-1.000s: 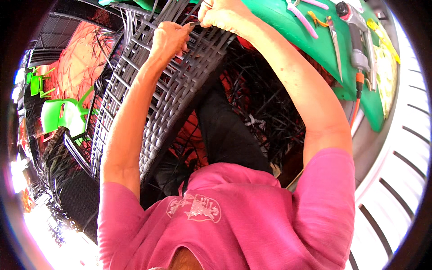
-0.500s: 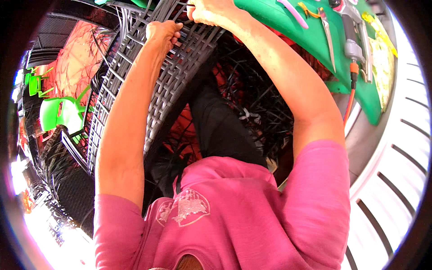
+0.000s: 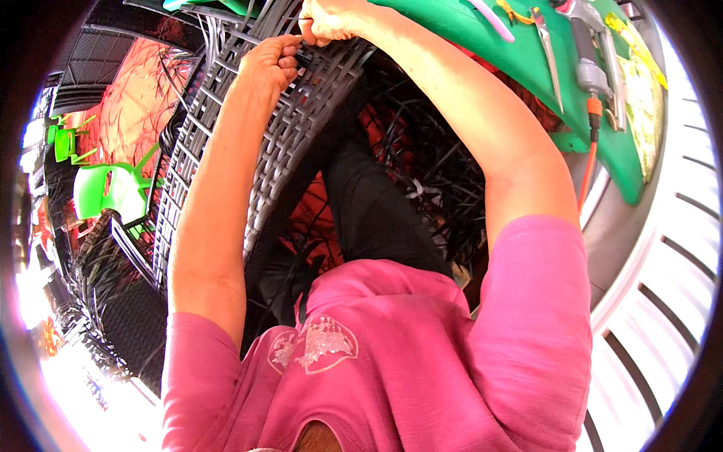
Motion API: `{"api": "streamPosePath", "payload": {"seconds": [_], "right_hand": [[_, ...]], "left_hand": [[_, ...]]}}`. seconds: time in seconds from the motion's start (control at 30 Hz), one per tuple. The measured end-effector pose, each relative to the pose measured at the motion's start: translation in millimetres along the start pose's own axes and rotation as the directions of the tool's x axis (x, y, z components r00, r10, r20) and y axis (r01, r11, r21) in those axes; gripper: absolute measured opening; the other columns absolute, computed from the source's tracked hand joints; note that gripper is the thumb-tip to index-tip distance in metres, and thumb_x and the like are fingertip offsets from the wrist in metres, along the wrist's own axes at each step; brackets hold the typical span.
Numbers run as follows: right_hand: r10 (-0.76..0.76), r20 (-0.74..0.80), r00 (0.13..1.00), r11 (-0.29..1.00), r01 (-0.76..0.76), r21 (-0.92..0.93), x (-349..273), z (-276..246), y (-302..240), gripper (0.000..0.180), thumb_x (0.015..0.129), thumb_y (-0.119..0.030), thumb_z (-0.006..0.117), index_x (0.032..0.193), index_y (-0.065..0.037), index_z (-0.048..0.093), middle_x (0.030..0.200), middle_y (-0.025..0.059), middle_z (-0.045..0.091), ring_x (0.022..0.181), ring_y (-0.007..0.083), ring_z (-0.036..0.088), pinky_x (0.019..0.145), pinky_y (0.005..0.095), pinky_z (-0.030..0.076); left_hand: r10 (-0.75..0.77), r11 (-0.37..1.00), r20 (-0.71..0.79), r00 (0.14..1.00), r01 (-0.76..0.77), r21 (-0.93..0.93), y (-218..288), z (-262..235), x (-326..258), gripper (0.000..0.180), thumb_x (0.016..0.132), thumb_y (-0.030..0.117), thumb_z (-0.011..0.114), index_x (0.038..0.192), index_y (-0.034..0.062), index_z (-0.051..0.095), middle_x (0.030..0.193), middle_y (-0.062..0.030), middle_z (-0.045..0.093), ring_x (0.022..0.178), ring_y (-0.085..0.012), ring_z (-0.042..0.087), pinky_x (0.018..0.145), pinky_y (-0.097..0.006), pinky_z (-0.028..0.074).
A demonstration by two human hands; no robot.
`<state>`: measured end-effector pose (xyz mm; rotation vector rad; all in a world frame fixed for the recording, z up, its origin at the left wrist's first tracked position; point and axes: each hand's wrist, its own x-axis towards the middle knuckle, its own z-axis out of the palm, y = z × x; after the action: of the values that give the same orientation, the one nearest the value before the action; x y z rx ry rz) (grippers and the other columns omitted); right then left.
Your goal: The person weaves black plastic strips through a metal frame to create a textured surface.
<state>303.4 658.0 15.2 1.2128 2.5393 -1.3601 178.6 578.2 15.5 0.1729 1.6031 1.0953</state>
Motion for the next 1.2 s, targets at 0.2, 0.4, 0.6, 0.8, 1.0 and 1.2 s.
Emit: {"api": "streamPosePath", "payload": {"seconds": [0.2, 0.4, 0.6, 0.8, 1.0, 1.2], "right_hand": [[-0.145, -0.093, 0.985, 0.989, 0.148, 0.021, 10.3, 4.7, 18.4, 0.022, 0.062, 0.001, 0.068, 0.080, -0.010, 0.073, 0.075, 0.0032, 0.069, 0.068, 0.0150, 0.061, 0.059, 0.0316, 0.048], [-0.094, -0.113, 0.989, 0.996, 0.092, -0.022, -1.9, 5.7, 9.5, 0.021, 0.063, -0.006, 0.072, 0.083, -0.009, 0.072, 0.078, 0.0055, 0.069, 0.071, 0.0176, 0.063, 0.063, 0.0332, 0.049], [-0.626, -0.316, 0.713, 0.754, 0.450, -0.479, -16.5, 13.2, 0.3, 0.018, 0.079, -0.013, 0.060, 0.094, -0.009, 0.069, 0.091, 0.0116, 0.065, 0.086, 0.0289, 0.061, 0.075, 0.0379, 0.047], [-0.344, -0.140, 0.928, 0.911, 0.366, 0.189, -24.6, 35.5, -12.5, 0.016, 0.085, -0.019, 0.064, 0.094, -0.005, 0.067, 0.070, -0.0021, 0.057, 0.059, 0.0073, 0.047, 0.057, 0.0233, 0.041], [-0.124, -0.240, 0.963, 0.972, 0.069, -0.227, -37.7, 28.5, -47.9, 0.009, 0.077, -0.009, 0.057, 0.073, -0.001, 0.059, 0.059, 0.0130, 0.056, 0.058, 0.0221, 0.059, 0.056, 0.0355, 0.046], [-0.373, -0.250, 0.894, 0.863, 0.234, -0.448, -17.5, 61.2, -40.6, 0.008, 0.073, -0.008, 0.061, 0.077, -0.001, 0.063, 0.075, 0.0183, 0.064, 0.076, 0.0330, 0.064, 0.065, 0.0417, 0.048]], "left_hand": [[0.363, 0.561, 0.240, 0.900, -0.417, 0.715, -1.2, -8.0, 0.2, 0.016, 0.079, 0.011, 0.067, 0.067, 0.0013, 0.061, 0.051, -0.0041, 0.053, 0.036, -0.0105, 0.042, 0.033, -0.025, 0.031], [0.233, 0.742, 0.335, 0.913, -0.389, 0.546, -0.1, -26.2, 5.2, 0.016, 0.077, 0.011, 0.068, 0.066, 0.0020, 0.061, 0.049, -0.0008, 0.050, 0.035, -0.0069, 0.039, 0.032, -0.021, 0.026], [0.286, 0.933, 0.306, 0.908, -0.336, 0.126, 0.5, -41.1, -8.6, 0.010, 0.076, 0.007, 0.067, 0.071, 0.0018, 0.060, 0.053, -0.0002, 0.050, 0.036, -0.0055, 0.035, 0.033, -0.020, 0.023], [0.378, 0.905, 0.410, 0.830, -0.426, 0.028, -16.4, -70.4, -31.6, 0.009, 0.080, 0.011, 0.065, 0.077, 0.0031, 0.064, 0.055, 0.0006, 0.052, 0.039, -0.0057, 0.040, 0.036, -0.019, 0.026], [0.164, 0.948, 0.232, 0.959, -0.218, 0.231, -26.4, -66.4, -42.1, 0.012, 0.086, 0.012, 0.055, 0.087, 0.0008, 0.060, 0.059, -0.0065, 0.058, 0.039, -0.0114, 0.046, 0.035, -0.024, 0.035], [-0.031, 0.936, 0.258, 0.966, -0.063, 0.345, -24.7, -55.5, -20.7, 0.010, 0.084, 0.009, 0.052, 0.079, 0.0023, 0.057, 0.060, -0.0076, 0.058, 0.042, -0.0122, 0.049, 0.034, -0.026, 0.036]]}}
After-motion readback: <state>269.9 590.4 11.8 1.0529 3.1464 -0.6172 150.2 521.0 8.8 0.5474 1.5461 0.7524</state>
